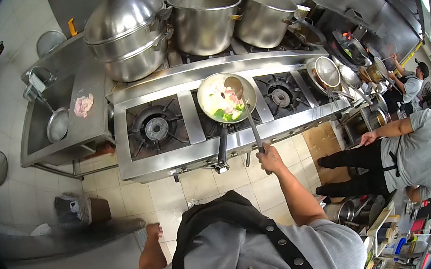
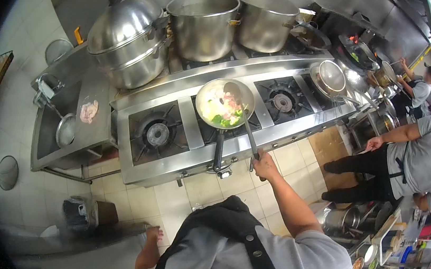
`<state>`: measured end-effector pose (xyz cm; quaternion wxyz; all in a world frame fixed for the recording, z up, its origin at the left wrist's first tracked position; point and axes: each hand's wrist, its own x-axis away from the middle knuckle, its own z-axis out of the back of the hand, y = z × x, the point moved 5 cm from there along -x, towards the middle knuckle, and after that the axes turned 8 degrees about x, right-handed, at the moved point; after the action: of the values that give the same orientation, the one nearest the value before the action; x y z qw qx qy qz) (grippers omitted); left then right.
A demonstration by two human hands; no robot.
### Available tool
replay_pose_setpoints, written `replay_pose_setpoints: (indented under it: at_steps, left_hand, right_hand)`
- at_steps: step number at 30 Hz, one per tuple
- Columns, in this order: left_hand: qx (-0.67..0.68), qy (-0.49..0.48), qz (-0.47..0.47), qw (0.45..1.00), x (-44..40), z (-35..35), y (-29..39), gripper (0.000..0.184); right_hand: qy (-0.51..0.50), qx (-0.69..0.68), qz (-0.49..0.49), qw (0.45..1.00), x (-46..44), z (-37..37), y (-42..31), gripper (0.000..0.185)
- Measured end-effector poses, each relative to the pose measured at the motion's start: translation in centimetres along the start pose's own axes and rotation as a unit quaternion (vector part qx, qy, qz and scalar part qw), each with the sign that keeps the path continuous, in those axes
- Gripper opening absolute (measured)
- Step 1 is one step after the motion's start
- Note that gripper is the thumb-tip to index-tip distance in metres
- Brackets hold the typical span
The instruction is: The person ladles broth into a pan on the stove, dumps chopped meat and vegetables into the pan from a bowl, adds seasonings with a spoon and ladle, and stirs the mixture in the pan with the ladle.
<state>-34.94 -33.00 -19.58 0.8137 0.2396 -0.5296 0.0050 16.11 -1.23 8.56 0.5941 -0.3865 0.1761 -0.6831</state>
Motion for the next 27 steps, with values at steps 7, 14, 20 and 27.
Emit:
replay_pose_setpoints:
  at_steps: [7, 14, 20, 27]
  left_hand:
    - [0.028, -0.196, -0.172, 0.965, 6.6, -12.6, 13.3, 0.045]
    - [-0.034, -0.368, -0.234, 0.899, 20.6, -26.8, 23.3, 0.045]
    - [-0.056, -0.332, -0.237, 0.911, 21.2, -29.7, 24.1, 0.042]
    - [-0.021, -0.305, -0.236, 0.922, 22.0, -29.3, 23.3, 0.039]
  right_hand:
    - [-0.178, -0.486, -0.128, 0.846, -0.4, 1.4, -0.9, 0.015]
    - [-0.098, -0.136, -0.011, 0.986, -0.5, 5.4, -0.9, 0.014]
    - [0.104, 0.237, 0.127, 0.958, -0.4, 9.1, -0.9, 0.042]
    - [0.109, 0.274, 0.185, 0.937, -2.9, 8.8, 3.2, 0.036]
